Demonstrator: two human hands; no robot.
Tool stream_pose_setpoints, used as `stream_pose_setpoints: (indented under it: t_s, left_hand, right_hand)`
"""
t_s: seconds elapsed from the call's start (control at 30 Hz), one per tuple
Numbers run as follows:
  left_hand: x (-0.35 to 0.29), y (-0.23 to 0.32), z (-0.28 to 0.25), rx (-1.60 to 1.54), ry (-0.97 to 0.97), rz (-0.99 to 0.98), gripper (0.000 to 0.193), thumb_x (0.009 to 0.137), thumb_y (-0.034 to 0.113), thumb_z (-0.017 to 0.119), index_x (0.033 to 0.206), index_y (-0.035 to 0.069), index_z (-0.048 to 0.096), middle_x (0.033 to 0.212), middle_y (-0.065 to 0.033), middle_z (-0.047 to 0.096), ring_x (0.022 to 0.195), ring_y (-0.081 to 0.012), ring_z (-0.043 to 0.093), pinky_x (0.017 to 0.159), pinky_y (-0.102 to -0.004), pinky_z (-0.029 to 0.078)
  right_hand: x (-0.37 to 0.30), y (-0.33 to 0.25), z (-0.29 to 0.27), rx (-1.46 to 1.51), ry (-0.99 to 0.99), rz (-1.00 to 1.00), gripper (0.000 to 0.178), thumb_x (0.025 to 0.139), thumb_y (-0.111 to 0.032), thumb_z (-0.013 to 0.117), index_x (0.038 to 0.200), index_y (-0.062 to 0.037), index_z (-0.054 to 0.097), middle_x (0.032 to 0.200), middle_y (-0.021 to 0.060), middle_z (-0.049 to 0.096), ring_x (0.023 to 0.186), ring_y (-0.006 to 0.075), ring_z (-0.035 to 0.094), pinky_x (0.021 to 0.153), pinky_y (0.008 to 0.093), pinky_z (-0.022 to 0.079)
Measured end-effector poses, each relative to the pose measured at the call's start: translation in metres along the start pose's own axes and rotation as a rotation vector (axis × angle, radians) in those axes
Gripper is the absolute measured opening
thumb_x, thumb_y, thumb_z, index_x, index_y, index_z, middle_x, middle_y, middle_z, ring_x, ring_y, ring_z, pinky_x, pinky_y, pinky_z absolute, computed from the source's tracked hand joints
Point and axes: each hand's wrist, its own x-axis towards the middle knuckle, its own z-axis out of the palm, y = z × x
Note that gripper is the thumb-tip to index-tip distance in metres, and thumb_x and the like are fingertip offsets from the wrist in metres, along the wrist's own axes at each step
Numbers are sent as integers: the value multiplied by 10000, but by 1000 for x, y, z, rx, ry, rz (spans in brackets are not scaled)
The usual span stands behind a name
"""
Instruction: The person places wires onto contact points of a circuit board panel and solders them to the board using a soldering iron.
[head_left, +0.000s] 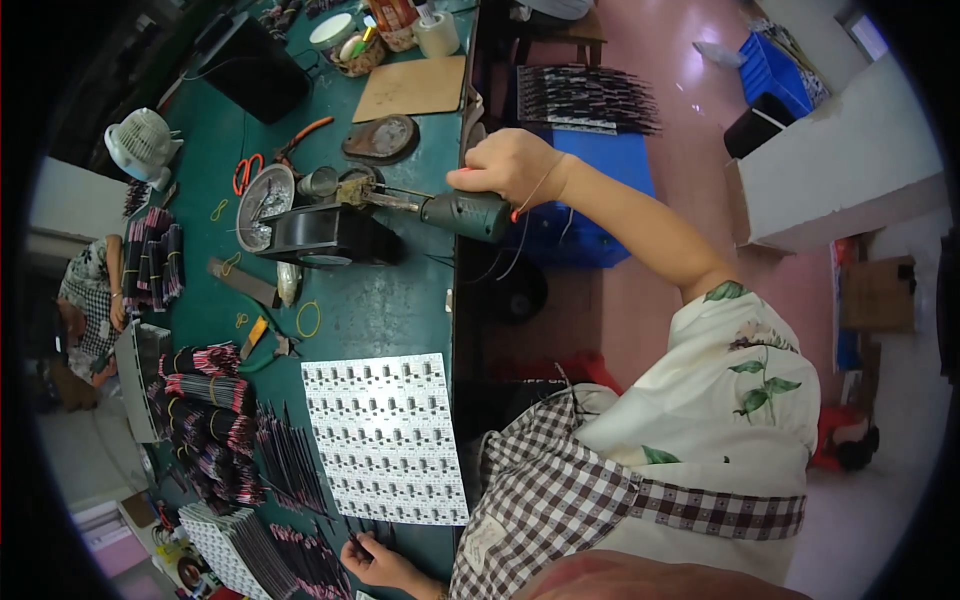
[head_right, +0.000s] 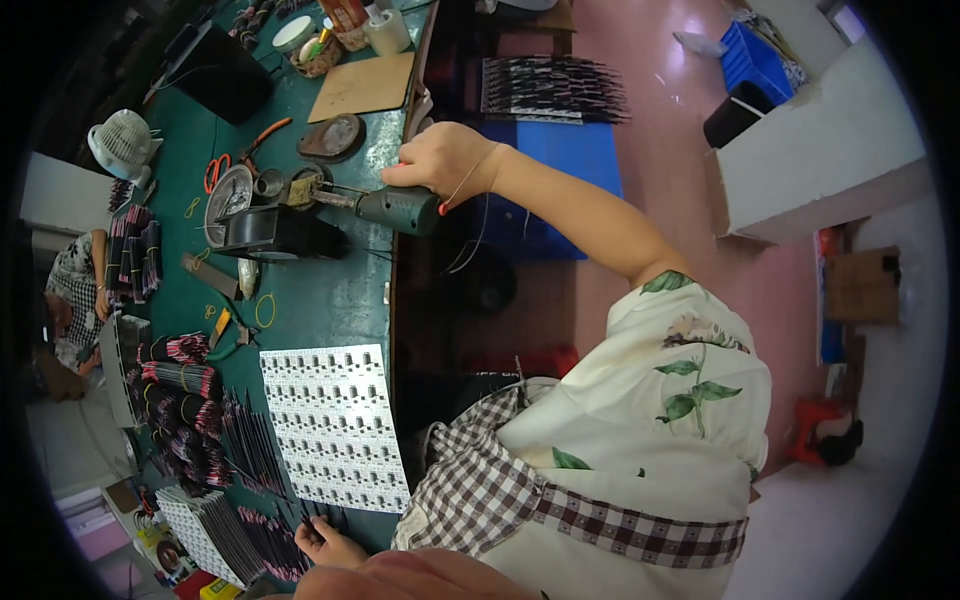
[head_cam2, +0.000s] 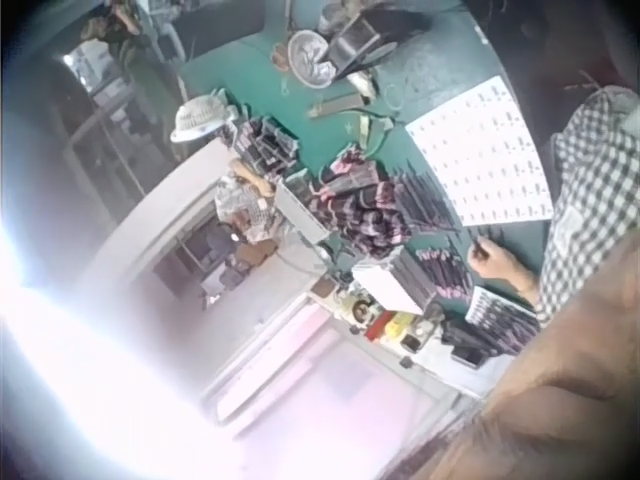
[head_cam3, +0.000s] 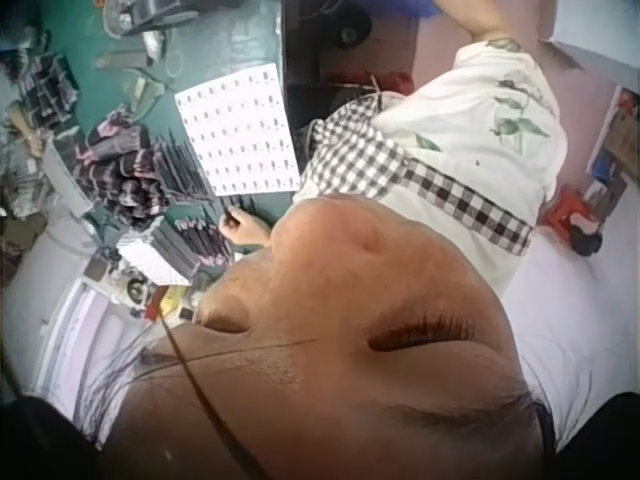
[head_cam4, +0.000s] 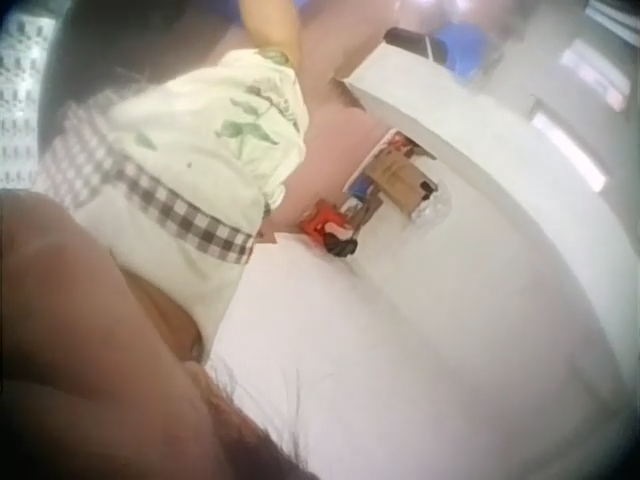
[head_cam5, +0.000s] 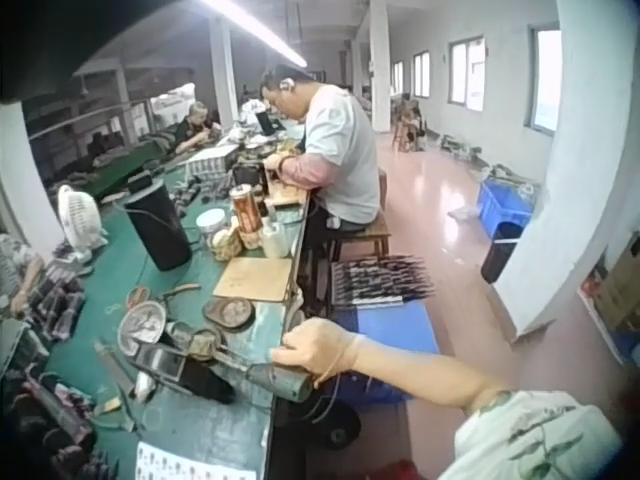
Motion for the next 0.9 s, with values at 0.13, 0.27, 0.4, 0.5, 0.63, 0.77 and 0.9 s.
stream_pose_setpoints:
  t_s: [0.13, 0.27, 0.4, 0.5, 0.63, 0.77, 0.9]
  left_hand:
    - [-1, 7, 0, -13, 69, 53, 131, 895, 53, 587, 945, -44, 513, 796, -78, 558, 679, -138, 550, 617, -239, 461]
    - [1, -5, -8, 51, 26, 78, 193, 928, 161, 585, 1035, 26, 500, 811, -50, 590, 724, -98, 536, 648, -202, 415]
    - [-2, -4, -16, 55, 37, 40, 189, 932, 169, 580, 1024, 27, 497, 779, -35, 577, 674, -79, 500, 593, -193, 381]
    - [-2, 8, -12, 51, 22, -39, 173, 942, 175, 561, 1018, 35, 492, 757, -24, 566, 644, -65, 467, 560, -190, 346]
    - [0, 7, -8, 11, -5, 101, 145, 944, 136, 539, 997, 13, 483, 758, -46, 545, 640, -98, 480, 561, -217, 379]
    - [4, -8, -7, 2, -26, 227, 144, 945, 124, 523, 1023, 11, 479, 793, -48, 531, 667, -128, 482, 627, -259, 408]
    - [-3, 19, -1, 60, 51, 218, 101, 928, 72, 527, 927, -26, 502, 737, -56, 503, 652, -128, 484, 583, -252, 421]
  right_hand:
    - [-13, -2, -2, 80, -20, -7, 335, 665, -138, 608, 998, -106, 613, 697, 53, 516, 621, 257, 546, 559, 354, 440]
    - [-26, -23, 2, 308, 39, 125, 293, 720, -101, 619, 1012, -86, 611, 721, 41, 552, 615, 190, 571, 557, 323, 447]
    - [-12, -77, 9, 1582, 364, 993, 232, 799, -47, 576, 1023, 13, 560, 744, 58, 593, 552, 145, 577, 505, 294, 484]
    - [-5, -84, 10, 1948, 424, 1126, 214, 831, -132, 550, 997, 4, 539, 700, 63, 558, 515, 158, 552, 509, 324, 490]
    - [-4, -87, 15, 2121, 450, 1345, 243, 851, -173, 539, 1056, -42, 530, 720, 56, 540, 542, 159, 537, 530, 344, 484]
    - [-9, -92, 14, 2007, 547, 1364, 211, 855, -150, 541, 1029, -31, 534, 704, 50, 529, 521, 151, 512, 516, 325, 468]
    - [-7, -109, 16, 1700, 578, 1146, 185, 832, -134, 569, 977, -22, 546, 682, 51, 559, 495, 132, 526, 500, 289, 454]
